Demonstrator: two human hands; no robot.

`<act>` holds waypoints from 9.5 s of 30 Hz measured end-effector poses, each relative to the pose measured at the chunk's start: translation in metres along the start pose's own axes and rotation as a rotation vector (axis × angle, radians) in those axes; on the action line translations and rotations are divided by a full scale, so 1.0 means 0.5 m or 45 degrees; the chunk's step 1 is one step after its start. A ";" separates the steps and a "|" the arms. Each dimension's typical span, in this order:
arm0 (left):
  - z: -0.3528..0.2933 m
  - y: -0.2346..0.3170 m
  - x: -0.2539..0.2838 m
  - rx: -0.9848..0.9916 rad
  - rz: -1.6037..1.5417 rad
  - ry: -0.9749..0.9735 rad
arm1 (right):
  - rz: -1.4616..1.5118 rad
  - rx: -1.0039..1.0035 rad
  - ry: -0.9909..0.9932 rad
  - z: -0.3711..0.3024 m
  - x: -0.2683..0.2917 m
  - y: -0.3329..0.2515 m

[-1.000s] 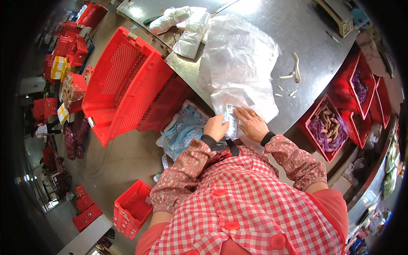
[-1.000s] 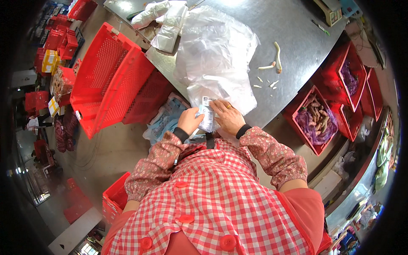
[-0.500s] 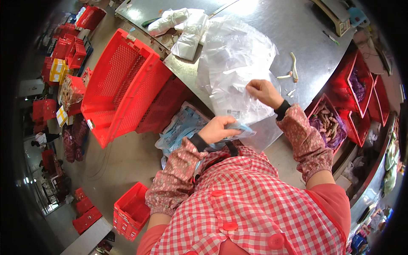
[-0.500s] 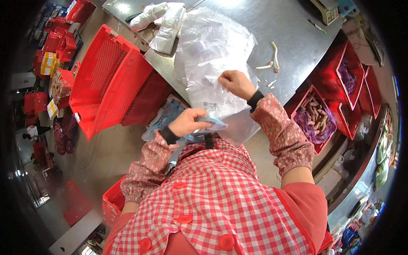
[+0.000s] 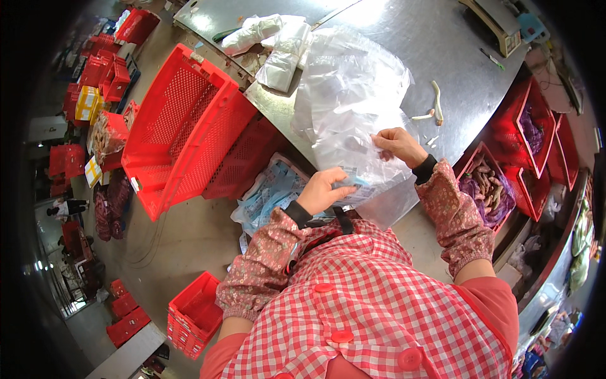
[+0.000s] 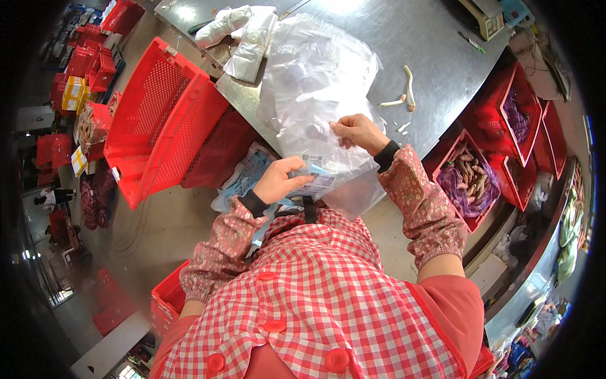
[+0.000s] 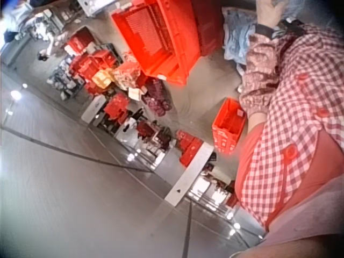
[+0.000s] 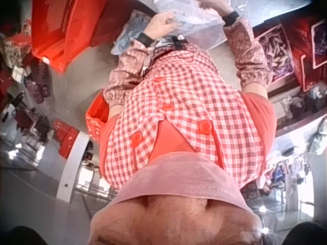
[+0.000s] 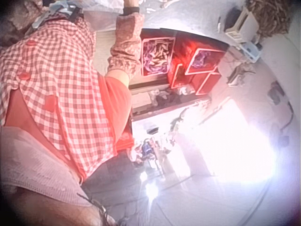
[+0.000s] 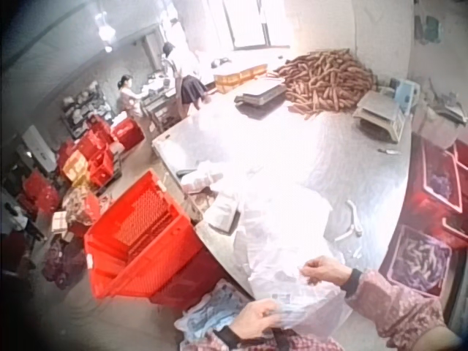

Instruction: The person places small items into clear plastic bags, seals them, and affixes printed labels to the outside. The person then places the labeled bags into a larger blue bag and occasionally moves red crates nearby.

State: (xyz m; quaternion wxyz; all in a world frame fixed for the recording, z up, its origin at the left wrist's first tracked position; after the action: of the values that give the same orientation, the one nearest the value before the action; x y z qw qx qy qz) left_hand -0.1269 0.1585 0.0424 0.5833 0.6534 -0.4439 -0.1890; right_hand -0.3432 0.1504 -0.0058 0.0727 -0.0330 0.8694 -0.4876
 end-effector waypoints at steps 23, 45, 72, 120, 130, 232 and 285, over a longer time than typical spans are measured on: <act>0.108 -0.294 -0.037 0.485 0.328 0.327 | -0.775 0.948 0.005 -0.130 -0.157 -0.089; 0.034 -0.192 -0.017 0.378 0.610 0.219 | -1.619 0.708 0.156 -0.080 -0.205 0.139; 0.087 -0.180 -0.009 0.310 0.371 0.299 | -0.377 0.694 0.766 -0.126 -0.025 0.082; -1.021 0.006 0.130 0.284 0.167 2.212 | -1.661 1.089 0.224 -0.108 -0.138 0.060; -1.200 0.220 0.088 0.900 0.868 2.430 | -1.377 0.520 -0.238 0.075 -0.037 0.071; 0.067 -0.251 -0.111 0.780 0.302 1.315 | -1.565 1.098 -0.324 -0.025 -0.039 0.131; 0.188 -0.362 -0.148 0.690 0.165 1.485 | -1.678 1.019 -0.599 -0.040 -0.066 0.118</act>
State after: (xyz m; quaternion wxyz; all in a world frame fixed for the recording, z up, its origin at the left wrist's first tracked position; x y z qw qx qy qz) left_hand -0.1732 0.1485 -0.1690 0.5535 0.7448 -0.1246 0.3513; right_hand -0.3130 0.2024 -0.0429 -0.0424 -0.6123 0.3926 -0.6850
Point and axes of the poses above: each hand's wrist, its own z-axis towards the middle knuckle, its own x-axis out of the back of the hand, y = z × x, the point moved 7 cm from there along z, towards the middle knuckle, and after that the axes turned 3 degrees about z, right-handed, at the moved point
